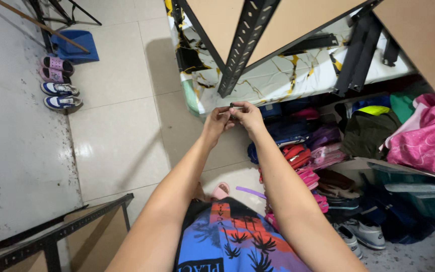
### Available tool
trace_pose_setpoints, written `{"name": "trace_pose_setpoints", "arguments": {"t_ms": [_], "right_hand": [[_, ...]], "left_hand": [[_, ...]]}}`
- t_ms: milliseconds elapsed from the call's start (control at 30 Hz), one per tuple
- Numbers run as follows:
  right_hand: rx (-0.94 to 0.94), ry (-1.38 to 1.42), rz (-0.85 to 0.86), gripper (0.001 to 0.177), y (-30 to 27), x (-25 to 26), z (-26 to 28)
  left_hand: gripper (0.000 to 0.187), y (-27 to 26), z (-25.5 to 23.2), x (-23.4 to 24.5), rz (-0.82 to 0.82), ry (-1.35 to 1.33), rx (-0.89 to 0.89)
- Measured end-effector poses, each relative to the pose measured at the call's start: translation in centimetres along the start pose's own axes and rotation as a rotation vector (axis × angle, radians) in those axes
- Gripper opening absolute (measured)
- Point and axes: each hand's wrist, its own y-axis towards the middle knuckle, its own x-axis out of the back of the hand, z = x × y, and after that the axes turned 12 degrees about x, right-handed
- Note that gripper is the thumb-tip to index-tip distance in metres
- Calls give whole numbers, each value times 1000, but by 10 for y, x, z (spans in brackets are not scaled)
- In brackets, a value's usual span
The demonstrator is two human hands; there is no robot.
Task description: The person assembles a metal shelving unit by hand, connecting vertical and horizontal metal bars and placing cardboard sheets as shelves. The person adjusts the frame and positions the shelves to complete the structure.
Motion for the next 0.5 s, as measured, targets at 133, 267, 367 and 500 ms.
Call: {"name": "trace_pose_setpoints", "arguments": {"t_ms": [133, 267, 367, 500], "right_hand": [[-3, -160, -140, 55, 18, -5, 0], [198, -356, -206, 64, 38, -13, 10], [275, -498, -213, 64, 48, -24, 15], [318, -591, -187, 52, 56, -33, 25]], "left_hand": [[33, 32, 10, 25, -91, 7, 63], [28, 66, 28, 50, -240, -14, 85], [28, 75, 34, 55, -340, -72, -5], [25, 67, 19, 51, -321, 32, -112]]}}
